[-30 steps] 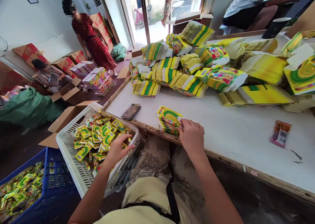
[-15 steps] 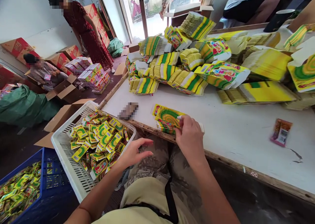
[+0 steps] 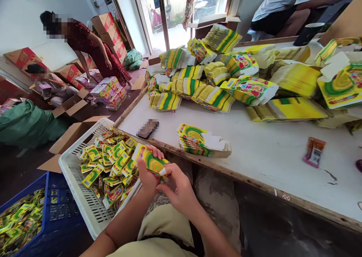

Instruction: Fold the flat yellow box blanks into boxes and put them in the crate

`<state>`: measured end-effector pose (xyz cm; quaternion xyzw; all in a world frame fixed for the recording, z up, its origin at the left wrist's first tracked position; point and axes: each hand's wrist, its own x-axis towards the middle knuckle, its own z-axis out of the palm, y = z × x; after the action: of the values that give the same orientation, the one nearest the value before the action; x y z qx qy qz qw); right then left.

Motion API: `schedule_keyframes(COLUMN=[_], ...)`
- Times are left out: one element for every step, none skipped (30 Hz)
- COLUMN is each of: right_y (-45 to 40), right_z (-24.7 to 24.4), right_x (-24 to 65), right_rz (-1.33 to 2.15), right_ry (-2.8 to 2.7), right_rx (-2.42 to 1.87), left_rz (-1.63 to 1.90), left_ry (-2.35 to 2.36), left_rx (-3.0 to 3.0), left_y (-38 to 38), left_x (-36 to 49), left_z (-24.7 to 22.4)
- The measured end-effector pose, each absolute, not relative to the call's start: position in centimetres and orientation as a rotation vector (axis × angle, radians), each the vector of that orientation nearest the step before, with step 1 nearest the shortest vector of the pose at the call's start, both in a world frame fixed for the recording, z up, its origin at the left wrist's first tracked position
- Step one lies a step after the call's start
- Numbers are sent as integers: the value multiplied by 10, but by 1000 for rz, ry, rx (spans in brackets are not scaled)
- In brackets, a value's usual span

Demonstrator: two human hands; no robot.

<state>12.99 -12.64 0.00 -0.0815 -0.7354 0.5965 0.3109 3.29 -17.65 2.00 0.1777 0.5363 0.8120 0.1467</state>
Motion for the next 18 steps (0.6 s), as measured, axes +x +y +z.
schedule_keyframes(right_y=[-124, -121, -117, -114, -110, -108, -106, -105, -105, -105, -104, -102, -99, -94, -87, -80, -73, -67], right_z=[-3, -6, -9, -11, -13, -14, -13, -12, -10, -9, -7, -6, -5, -4, -4, -3, -2, 0], right_x=[130, 130, 130, 131, 131, 132, 132, 132, 132, 131, 130, 130, 130, 132, 133, 136, 139, 141], right_rz=[1612, 1643, 1663, 1670, 1665, 1645, 1618, 1595, 1575, 1557, 1537, 1510, 1473, 1423, 1367, 1308, 1248, 1185], right_ry=[-1918, -1886, -1859, -1841, -1839, -1847, -1863, -1882, -1902, -1925, -1949, -1971, -1987, -1997, -2007, -2018, -2039, -2077], right_rx=[-269, -328, -372, -396, -405, -405, -406, -405, -407, -411, -416, -424, -436, -442, -441, -429, -404, -371], left_rz=[2266, 2190, 2124, 2086, 2080, 2096, 2118, 2139, 2150, 2145, 2124, 2086, 2034, 1983, 1945, 1927, 1923, 1914], left_ry=[1606, 1655, 1679, 1680, 1667, 1654, 1655, 1679, 1723, 1776, 1824, 1857, 1870, 1857, 1826, 1789, 1762, 1761], left_rx=[549, 600, 655, 702, 737, 757, 754, 730, 692, 654, 625, 620, 643, 688, 747, 818, 899, 993], left_y=[-180, -184, -188, -192, -195, -197, -198, -197, -197, -195, -194, -194, -195, -197, -200, -204, -208, -213], left_x=[32, 32, 31, 31, 31, 31, 31, 31, 31, 31, 30, 28, 24, 20, 15, 8, 2, -4], left_z=[16, 13, 11, 9, 9, 9, 10, 10, 11, 11, 10, 10, 11, 13, 16, 20, 26, 33])
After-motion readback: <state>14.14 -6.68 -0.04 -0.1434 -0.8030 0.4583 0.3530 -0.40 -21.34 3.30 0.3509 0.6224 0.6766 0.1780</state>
